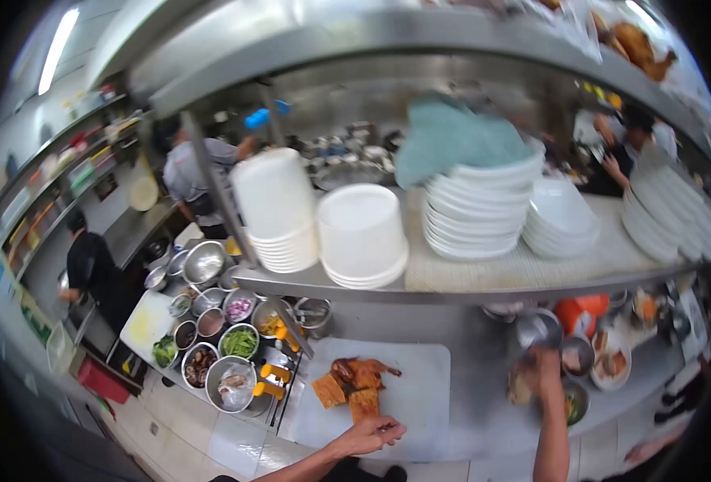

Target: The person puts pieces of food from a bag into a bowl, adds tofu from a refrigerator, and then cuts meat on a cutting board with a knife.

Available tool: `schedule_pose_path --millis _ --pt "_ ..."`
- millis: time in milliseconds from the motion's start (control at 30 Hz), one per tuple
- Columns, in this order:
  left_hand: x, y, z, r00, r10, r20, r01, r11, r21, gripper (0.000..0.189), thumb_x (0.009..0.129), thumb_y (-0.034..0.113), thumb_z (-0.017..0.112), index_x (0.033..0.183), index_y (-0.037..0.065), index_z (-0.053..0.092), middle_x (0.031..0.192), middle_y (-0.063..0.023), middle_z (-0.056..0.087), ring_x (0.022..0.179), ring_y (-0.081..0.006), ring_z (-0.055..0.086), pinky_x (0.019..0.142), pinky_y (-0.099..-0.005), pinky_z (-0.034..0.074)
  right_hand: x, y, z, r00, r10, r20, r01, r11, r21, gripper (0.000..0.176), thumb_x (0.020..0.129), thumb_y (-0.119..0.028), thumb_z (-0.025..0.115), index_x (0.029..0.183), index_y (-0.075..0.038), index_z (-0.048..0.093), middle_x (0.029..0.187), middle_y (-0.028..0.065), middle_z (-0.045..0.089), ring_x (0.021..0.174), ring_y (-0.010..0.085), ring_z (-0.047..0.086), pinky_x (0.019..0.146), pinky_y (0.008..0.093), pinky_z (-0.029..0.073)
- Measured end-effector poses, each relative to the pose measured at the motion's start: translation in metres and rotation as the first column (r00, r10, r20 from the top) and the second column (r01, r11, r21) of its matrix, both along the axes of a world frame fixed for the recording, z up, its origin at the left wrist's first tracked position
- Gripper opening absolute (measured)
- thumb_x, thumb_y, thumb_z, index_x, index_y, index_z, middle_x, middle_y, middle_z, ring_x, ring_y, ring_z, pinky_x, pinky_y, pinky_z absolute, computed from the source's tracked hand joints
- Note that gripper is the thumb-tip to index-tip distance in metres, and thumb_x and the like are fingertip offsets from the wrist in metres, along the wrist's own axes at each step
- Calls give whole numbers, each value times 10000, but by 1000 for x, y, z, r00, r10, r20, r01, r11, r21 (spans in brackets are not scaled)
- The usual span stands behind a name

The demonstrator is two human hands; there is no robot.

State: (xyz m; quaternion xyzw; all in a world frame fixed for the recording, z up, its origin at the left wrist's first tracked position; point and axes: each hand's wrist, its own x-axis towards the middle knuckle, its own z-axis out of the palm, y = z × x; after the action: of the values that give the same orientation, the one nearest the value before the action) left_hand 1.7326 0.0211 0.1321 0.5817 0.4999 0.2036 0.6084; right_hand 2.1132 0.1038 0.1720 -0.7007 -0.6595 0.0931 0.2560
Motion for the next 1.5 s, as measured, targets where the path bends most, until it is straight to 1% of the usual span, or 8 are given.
schedule_pose_path --millis 200,267,433,533,733,867,1233,1500 --pt "-16 44 59 892 333 307 -192 891 -411 503 860 461 648 1009 -14 575 818 -123 642 746 -214 695 576 -336 552 -142 -60 62 537 842 44 -839 528 133 172 675 -153 737 780 -75 625 783 90 631 756 301 627 665 408 507" --pt "-35 42 51 931 315 185 -321 947 4 322 797 275 712 928 -3 613 733 -79 637 647 -170 662 518 -283 503 -185 -67 72 447 887 118 -895 442 67 159 676 -150 733 758 -78 617 760 85 621 750 294 624 659 408 502" --pt "-101 -1 20 677 615 404 -616 774 -145 83 672 -7 621 743 14 658 635 -11 603 507 -93 502 439 -257 369 -255 -58 66 197 969 148 -972 212 -98 178 643 -162 775 755 -95 654 750 50 635 765 257 619 666 352 463" --pt "-147 -36 7 567 736 369 -703 666 -249 53 653 -17 628 685 24 633 618 -3 589 519 -92 511 447 -259 378 -307 -60 80 46 985 -168 -999 48 6 230 651 -213 799 786 -74 676 780 50 659 760 221 623 685 333 458" --pt "-220 -123 10 281 873 398 -924 358 -133 43 664 -2 607 647 33 589 579 16 524 514 -69 460 452 -266 348 -404 -64 39 145 704 -696 -848 450 279 264 725 -160 790 873 -12 629 819 55 604 737 152 566 708 266 444" --pt "-245 -178 -3 13 912 410 -1000 20 -12 158 699 21 600 590 67 494 557 49 448 503 -41 389 441 -270 291 -472 -62 10 -76 701 -709 -894 268 360 239 801 -126 734 950 -1 593 871 38 572 733 105 512 680 222 411" --pt "-185 -323 -38 -766 569 299 -634 -746 -204 219 662 23 618 562 64 427 535 43 369 503 -60 357 422 -294 256 -574 -126 -30 -306 635 -710 -948 -275 162 146 853 -69 677 949 -9 584 893 36 575 797 94 531 715 218 433" --pt "-100 -423 -99 -941 144 306 -203 -964 -170 147 615 12 620 565 47 486 537 -1 468 478 -85 417 412 -269 291 -603 -243 -56 -417 371 -830 -726 -685 59 146 838 -22 687 946 -11 589 907 35 599 793 85 535 730 220 441"
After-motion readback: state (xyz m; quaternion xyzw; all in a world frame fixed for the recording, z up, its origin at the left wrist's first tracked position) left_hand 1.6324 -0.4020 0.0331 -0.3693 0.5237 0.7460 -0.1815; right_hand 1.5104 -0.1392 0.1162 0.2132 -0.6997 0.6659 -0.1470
